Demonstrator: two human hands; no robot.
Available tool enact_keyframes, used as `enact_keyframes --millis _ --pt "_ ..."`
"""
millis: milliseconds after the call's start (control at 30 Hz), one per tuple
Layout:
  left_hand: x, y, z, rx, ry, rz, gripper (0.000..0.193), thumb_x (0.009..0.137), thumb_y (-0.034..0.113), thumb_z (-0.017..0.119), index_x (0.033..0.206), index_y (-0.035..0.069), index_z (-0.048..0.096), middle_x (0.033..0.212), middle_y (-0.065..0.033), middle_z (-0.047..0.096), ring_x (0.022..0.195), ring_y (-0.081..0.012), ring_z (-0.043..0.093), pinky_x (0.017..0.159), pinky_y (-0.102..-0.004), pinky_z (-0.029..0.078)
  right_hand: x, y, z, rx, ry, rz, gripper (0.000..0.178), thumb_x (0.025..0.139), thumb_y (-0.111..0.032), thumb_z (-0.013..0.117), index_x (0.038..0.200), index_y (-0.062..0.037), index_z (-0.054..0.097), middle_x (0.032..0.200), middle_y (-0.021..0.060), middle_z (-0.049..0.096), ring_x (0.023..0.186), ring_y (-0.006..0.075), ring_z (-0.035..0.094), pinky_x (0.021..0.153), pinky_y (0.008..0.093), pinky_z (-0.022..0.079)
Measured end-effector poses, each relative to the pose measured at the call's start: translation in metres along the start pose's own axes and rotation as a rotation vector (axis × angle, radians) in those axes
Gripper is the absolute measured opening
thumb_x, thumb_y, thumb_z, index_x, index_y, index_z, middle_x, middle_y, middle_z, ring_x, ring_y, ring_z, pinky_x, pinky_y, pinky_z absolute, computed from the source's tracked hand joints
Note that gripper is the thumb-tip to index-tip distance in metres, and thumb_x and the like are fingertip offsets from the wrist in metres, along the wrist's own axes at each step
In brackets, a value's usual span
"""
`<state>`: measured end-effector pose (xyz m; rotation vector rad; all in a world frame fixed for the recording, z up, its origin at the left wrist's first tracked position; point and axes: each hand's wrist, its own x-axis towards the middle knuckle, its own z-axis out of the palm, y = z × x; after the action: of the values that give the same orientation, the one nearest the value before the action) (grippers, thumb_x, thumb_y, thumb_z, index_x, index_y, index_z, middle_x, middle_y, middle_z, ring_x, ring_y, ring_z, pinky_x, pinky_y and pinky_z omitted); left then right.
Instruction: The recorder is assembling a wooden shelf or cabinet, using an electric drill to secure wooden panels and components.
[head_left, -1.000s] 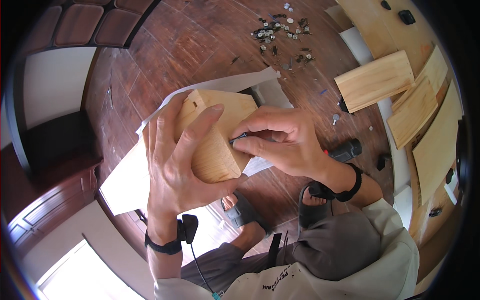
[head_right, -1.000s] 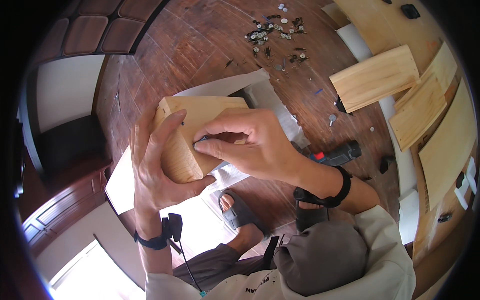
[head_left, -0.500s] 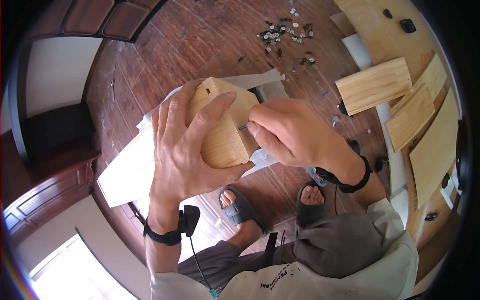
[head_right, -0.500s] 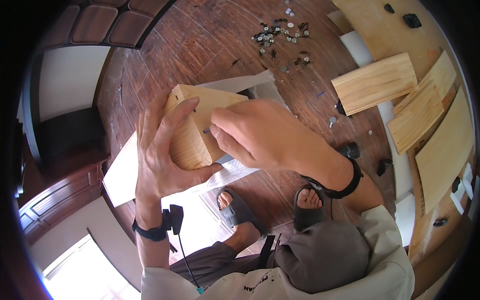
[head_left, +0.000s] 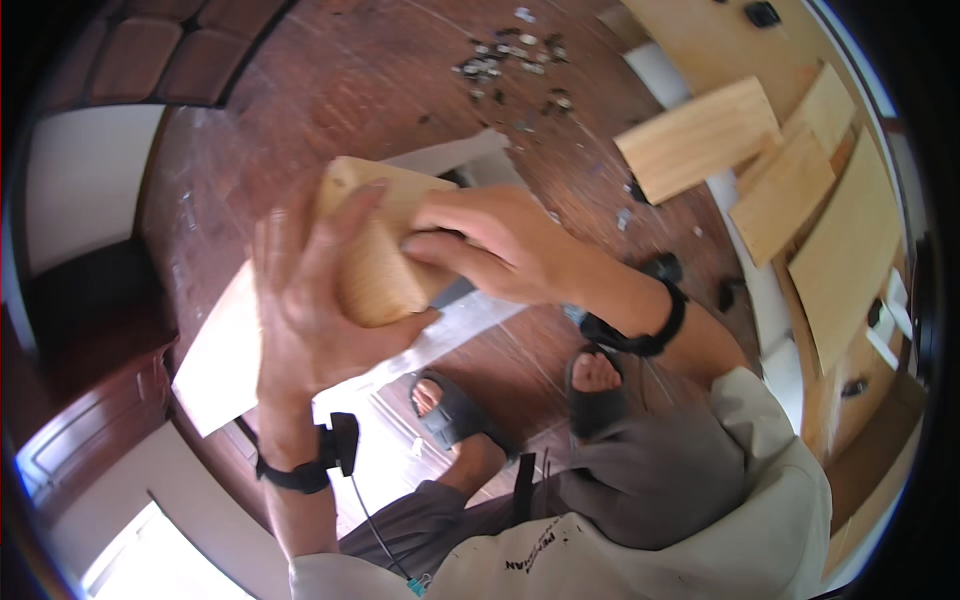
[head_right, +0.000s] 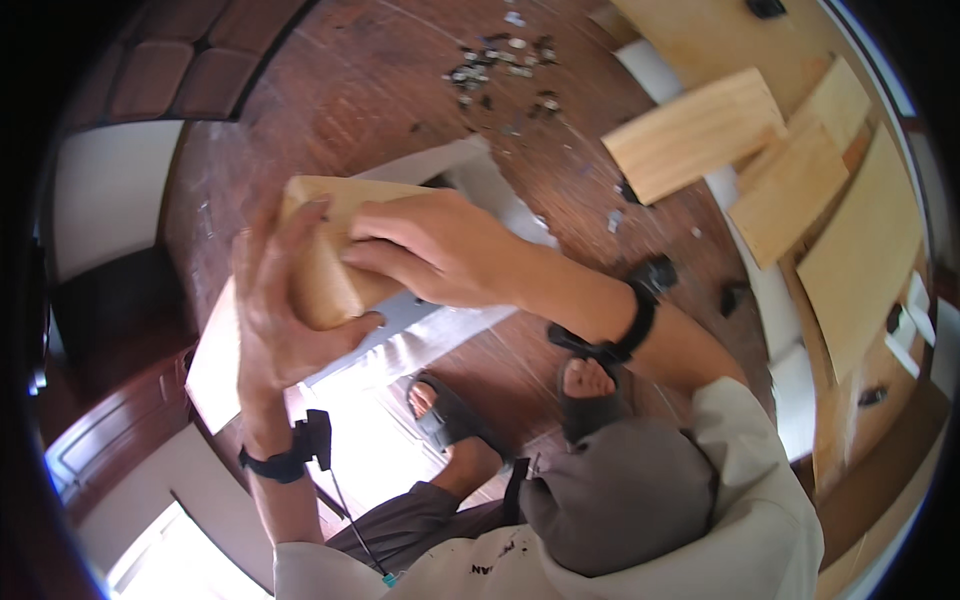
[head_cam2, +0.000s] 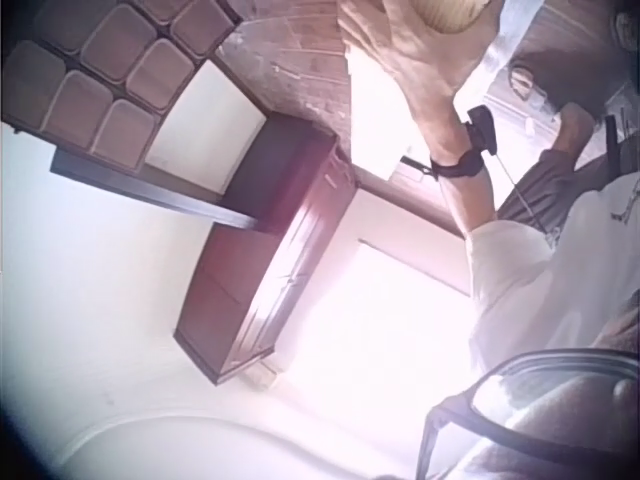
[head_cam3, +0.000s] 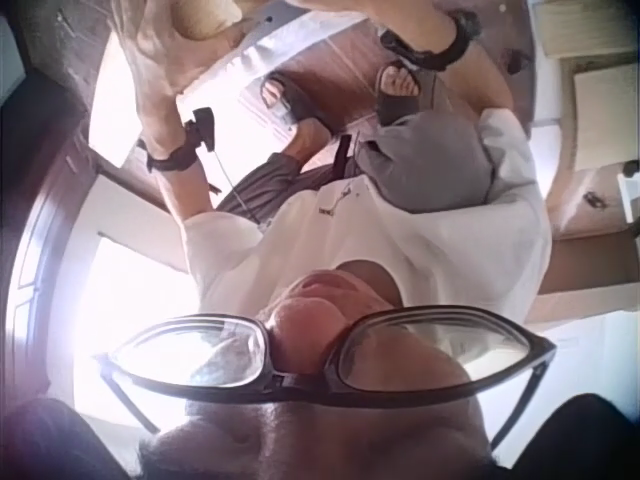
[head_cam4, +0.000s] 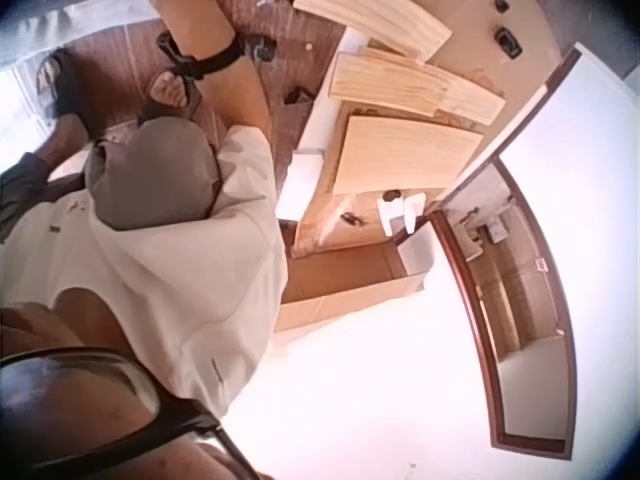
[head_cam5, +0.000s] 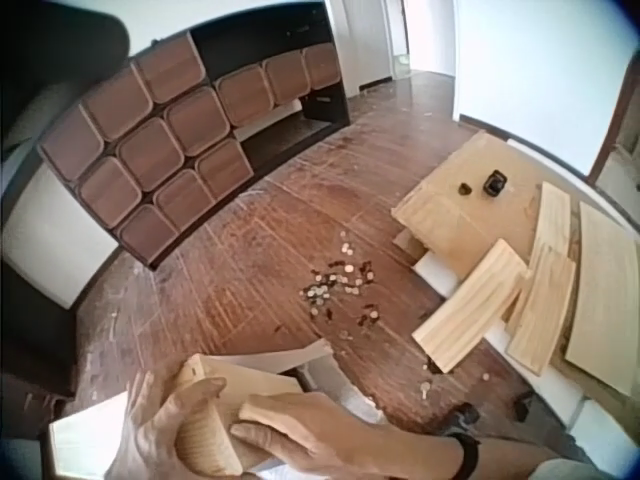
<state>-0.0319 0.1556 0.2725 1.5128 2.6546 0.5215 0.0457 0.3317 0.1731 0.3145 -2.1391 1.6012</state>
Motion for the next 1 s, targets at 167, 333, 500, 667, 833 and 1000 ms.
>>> enact_keyframes --millis 167,333,500,667,833,1000 --pt "-0.003 0.001 -0.011 0.051 -0.023 -0.059 0.094 0.041 0.025 0.089 0.130 0.021 0.059 0.135 -0.0202 0.048 0.120 -0.0386 0.052 0.100 -0.0528 0.044 0.007 -0.009 -0.023 0.302 -0.336 0.496 0.026 0.096 -0.025 0.058 0.110 -0.0024 0.062 0.094 0.0137 0.067 0.068 0.0315 0.063 0.063 0.0357 0.048" --pt "0.000 0.002 -0.006 -0.013 -0.035 -0.089 0.089 0.043 0.027 0.090 0.127 0.027 0.062 0.140 -0.0183 0.045 0.124 -0.0390 0.049 0.100 -0.0539 0.044 -0.131 0.031 -0.086 -0.547 -0.459 0.312 0.050 0.084 -0.014 0.062 0.133 -0.0089 0.053 0.098 0.0119 0.064 0.092 0.0291 0.063 0.084 0.0422 0.048" --pt "0.006 0.005 -0.008 -0.004 -0.028 0.023 0.074 0.046 0.026 0.090 0.117 0.028 0.069 0.143 -0.0169 0.042 0.129 -0.0383 0.044 0.102 -0.0539 0.043 -0.229 0.056 -0.088 -0.984 -0.631 0.065 0.070 0.072 -0.013 0.068 0.140 -0.0146 0.048 0.098 0.0096 0.063 0.098 0.0304 0.060 0.092 0.0481 0.043" --pt "0.002 -0.001 -0.004 -0.011 -0.048 0.034 0.062 0.047 0.028 0.090 0.107 0.024 0.073 0.145 -0.0173 0.041 0.128 -0.0385 0.045 0.104 -0.0538 0.041 -0.195 0.042 -0.077 -0.757 -0.596 0.379 0.070 0.074 -0.014 0.069 0.141 -0.0127 0.048 0.090 0.0087 0.066 0.085 0.0282 0.064 0.086 0.0390 0.048" --pt "0.004 0.005 -0.005 -0.043 -0.035 -0.015 0.053 0.051 0.031 0.089 0.100 0.019 0.072 0.145 -0.0191 0.041 0.128 -0.0406 0.044 0.104 -0.0553 0.038 -0.144 -0.007 -0.108 -0.246 -0.274 0.395 0.059 0.076 -0.015 0.074 0.132 -0.0097 0.054 0.078 0.0080 0.066 0.067 0.0228 0.065 0.063 0.0336 0.050" --pt "0.011 0.012 0.002 -0.014 0.045 -0.062 0.032 0.067 0.030 0.080 0.091 0.011 0.071 0.141 -0.0231 0.045 0.125 -0.0413 0.045 0.104 -0.0550 0.032 -0.111 -0.010 -0.121 0.589 -0.022 0.809 0.028 0.079 -0.010 0.071 0.104 -0.0016 0.060 0.072 0.0067 0.062 0.062 0.0174 0.059 0.059 0.0329 0.048"
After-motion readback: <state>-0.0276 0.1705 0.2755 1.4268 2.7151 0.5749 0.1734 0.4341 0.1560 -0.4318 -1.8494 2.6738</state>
